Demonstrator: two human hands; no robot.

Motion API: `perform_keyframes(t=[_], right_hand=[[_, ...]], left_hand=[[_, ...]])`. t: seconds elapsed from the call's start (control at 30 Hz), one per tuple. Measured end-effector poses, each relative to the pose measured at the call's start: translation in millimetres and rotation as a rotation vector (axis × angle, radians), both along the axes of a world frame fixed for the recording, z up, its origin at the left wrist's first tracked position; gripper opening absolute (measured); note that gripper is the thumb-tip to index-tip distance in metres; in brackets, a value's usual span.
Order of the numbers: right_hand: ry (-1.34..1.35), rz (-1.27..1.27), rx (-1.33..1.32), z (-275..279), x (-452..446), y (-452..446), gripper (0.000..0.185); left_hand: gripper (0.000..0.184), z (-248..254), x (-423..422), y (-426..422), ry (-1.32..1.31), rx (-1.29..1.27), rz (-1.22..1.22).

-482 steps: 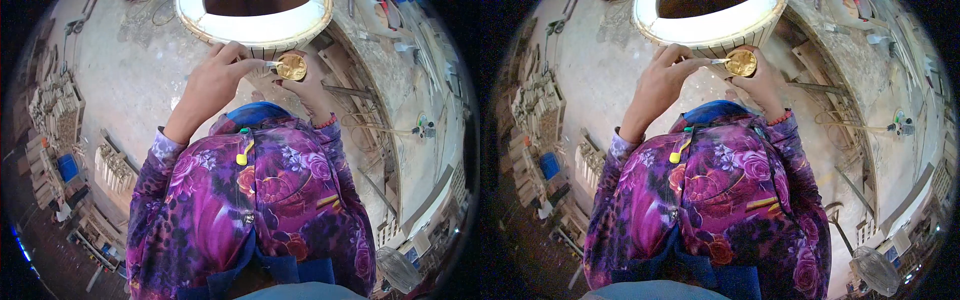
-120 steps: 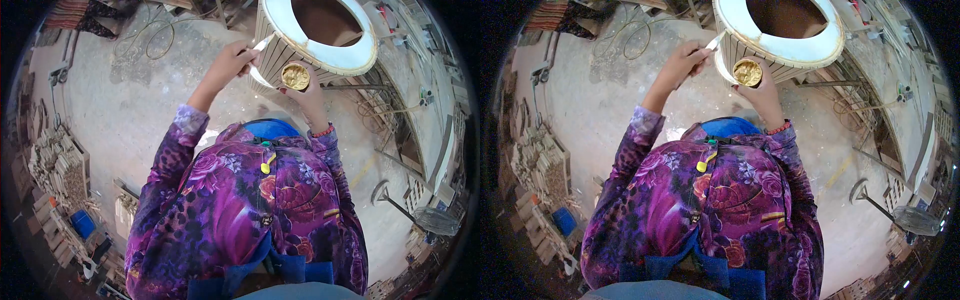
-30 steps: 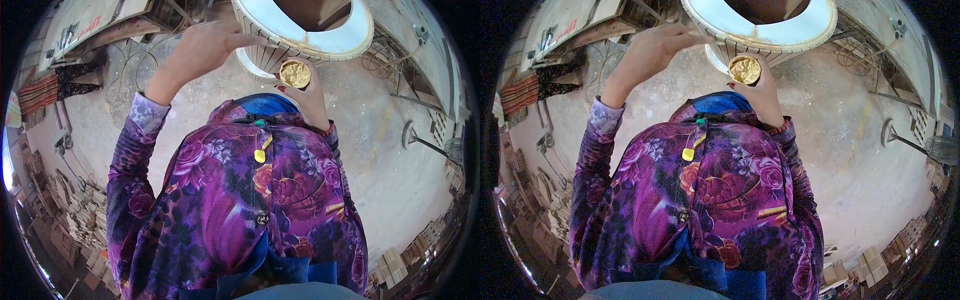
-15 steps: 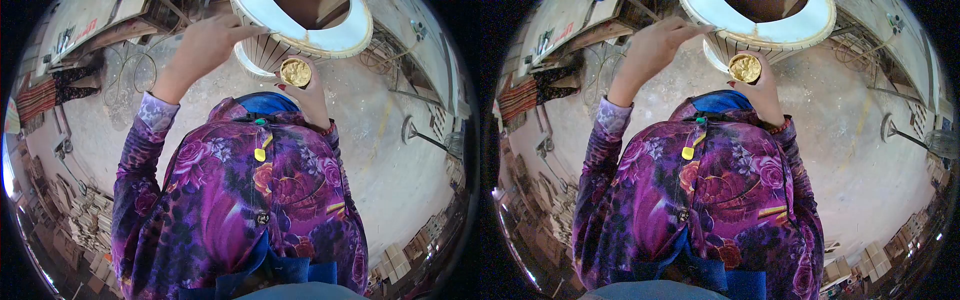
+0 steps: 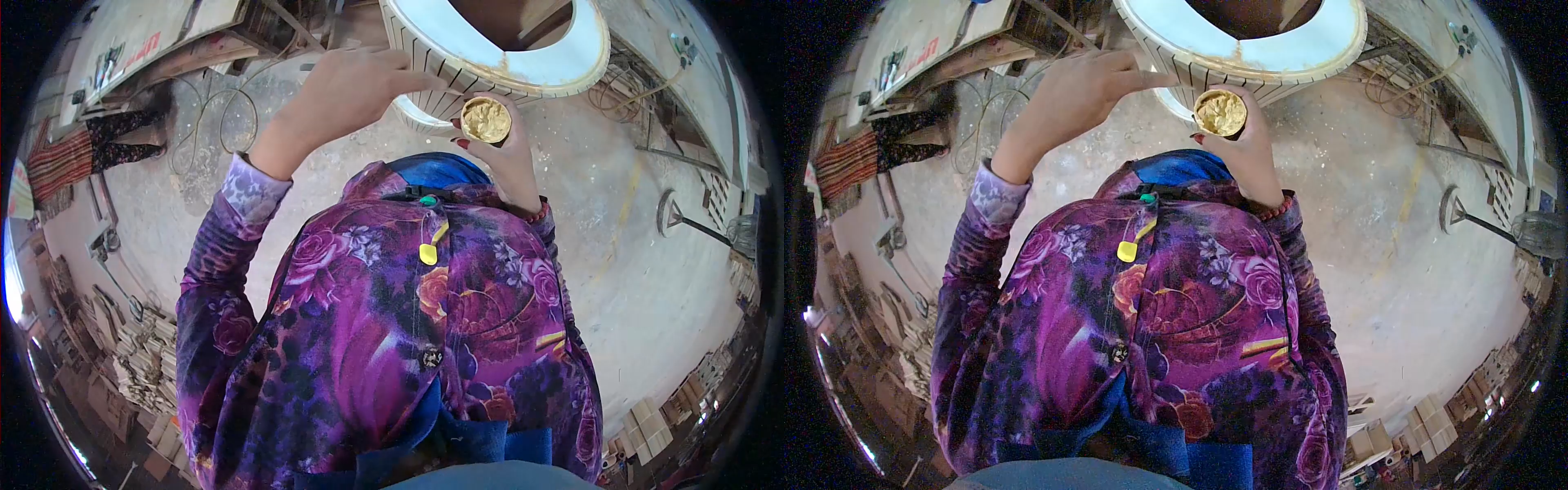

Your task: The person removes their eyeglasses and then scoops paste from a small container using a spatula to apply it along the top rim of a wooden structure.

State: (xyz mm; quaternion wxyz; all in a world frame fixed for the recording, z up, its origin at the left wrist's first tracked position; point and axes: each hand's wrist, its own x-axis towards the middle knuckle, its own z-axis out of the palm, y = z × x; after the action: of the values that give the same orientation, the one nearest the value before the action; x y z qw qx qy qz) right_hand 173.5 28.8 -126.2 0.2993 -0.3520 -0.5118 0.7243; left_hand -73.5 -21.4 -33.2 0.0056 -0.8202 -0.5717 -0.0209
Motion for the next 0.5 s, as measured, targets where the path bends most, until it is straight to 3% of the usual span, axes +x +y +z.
perform_keyframes(t=[0.07,0.2,0.3,0.37,0.4,0.47,0.5], right_hand=[[0.026,-0.004,-0.024,1,-2,0,0.058],[0.011,-0.021,-0.075,10,-2,-3,0.06],[0.0,-0.021,-0.058,4,-1,-2,0.06],[-0.018,-0.016,-0.008,-1,0,-2,0.06],[-0.016,-0.012,-0.001,-2,1,-2,0.06],[-0.011,-0.016,0.008,-2,0,-2,0.06],[-0.013,-0.003,-0.005,-1,1,-2,0.06]], left_hand=[[0.052,2,-4,6,-0.161,0.007,0.037],[0.052,-15,-11,14,-0.162,0.194,0.06],[0.052,-4,-5,4,-0.133,0.149,0.033],[0.052,14,-5,2,-0.031,-0.09,-0.028],[0.052,11,-7,6,-0.031,-0.091,-0.027],[0.049,0,-13,17,-0.299,0.102,0.03],[0.049,-5,-11,16,-0.302,0.102,0.024]])
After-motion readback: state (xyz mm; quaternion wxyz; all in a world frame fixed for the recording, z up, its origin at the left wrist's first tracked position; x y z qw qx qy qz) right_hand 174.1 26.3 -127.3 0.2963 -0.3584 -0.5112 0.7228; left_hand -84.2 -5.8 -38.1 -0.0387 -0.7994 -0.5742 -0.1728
